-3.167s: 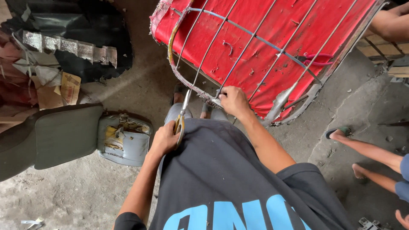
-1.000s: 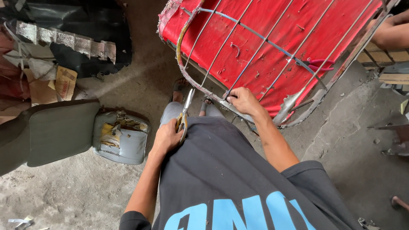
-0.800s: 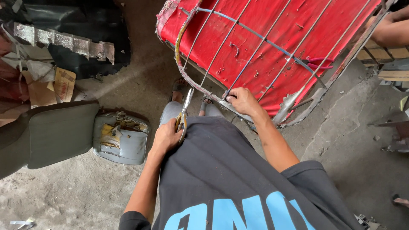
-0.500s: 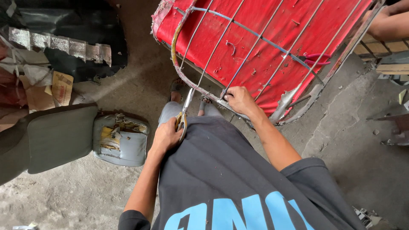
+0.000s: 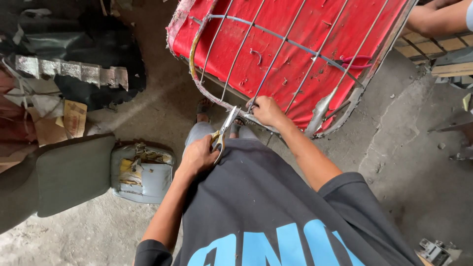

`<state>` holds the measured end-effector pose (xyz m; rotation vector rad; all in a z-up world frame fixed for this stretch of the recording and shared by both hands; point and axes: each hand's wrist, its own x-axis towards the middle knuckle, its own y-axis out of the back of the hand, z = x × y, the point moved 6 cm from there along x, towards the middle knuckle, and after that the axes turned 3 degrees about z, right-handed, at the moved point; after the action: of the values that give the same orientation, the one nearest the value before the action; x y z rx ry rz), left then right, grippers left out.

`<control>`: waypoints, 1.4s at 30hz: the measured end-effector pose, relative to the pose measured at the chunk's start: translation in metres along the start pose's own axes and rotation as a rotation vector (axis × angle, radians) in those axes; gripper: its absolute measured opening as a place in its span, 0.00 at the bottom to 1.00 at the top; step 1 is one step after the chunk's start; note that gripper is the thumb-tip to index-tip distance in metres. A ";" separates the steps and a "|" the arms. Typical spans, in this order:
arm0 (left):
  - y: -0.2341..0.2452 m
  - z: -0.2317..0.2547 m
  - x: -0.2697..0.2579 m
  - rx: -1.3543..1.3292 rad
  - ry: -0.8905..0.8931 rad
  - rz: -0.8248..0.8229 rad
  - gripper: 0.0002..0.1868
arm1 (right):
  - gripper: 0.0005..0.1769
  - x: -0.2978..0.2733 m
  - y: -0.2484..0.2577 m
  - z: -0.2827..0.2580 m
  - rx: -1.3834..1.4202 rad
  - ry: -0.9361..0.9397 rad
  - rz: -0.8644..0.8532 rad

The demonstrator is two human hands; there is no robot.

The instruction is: Trimming excess red fabric from a metal chair frame using scissors in a workshop.

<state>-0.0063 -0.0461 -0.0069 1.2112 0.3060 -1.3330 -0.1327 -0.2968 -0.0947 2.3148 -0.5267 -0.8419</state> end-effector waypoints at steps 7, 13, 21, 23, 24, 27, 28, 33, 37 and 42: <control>-0.008 0.027 -0.004 0.015 -0.040 -0.028 0.24 | 0.25 -0.012 0.012 0.013 0.462 -0.289 0.013; -0.020 0.052 -0.001 -0.071 -0.031 -0.042 0.26 | 0.32 -0.025 0.022 0.001 0.532 -0.342 0.034; -0.048 0.054 0.038 -0.187 -0.075 -0.214 0.39 | 0.35 -0.036 0.028 -0.005 0.489 -0.332 0.101; -0.044 0.056 0.042 -0.223 -0.097 -0.267 0.40 | 0.36 -0.042 0.032 -0.011 0.644 -0.322 0.145; -0.044 0.058 0.046 -0.223 -0.098 -0.270 0.40 | 0.36 -0.040 0.027 -0.007 0.643 -0.326 0.146; -0.042 0.066 0.060 -0.206 -0.122 -0.280 0.44 | 0.35 -0.037 0.021 0.002 0.598 -0.318 0.195; -0.042 0.069 0.064 -0.180 -0.136 -0.293 0.43 | 0.33 -0.038 0.020 0.002 0.610 -0.331 0.210; -0.034 0.077 0.066 -0.172 -0.175 -0.382 0.43 | 0.29 -0.042 0.019 -0.003 0.603 -0.380 0.226; -0.053 0.073 0.079 -0.221 -0.218 -0.409 0.42 | 0.24 -0.039 0.014 0.007 0.642 -0.405 0.250; -0.048 0.071 0.081 -0.176 -0.249 -0.419 0.41 | 0.25 -0.042 0.018 0.001 0.640 -0.386 0.233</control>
<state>-0.0546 -0.1376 -0.0631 0.8476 0.5052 -1.7591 -0.1668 -0.2877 -0.0649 2.5669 -1.3749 -1.1298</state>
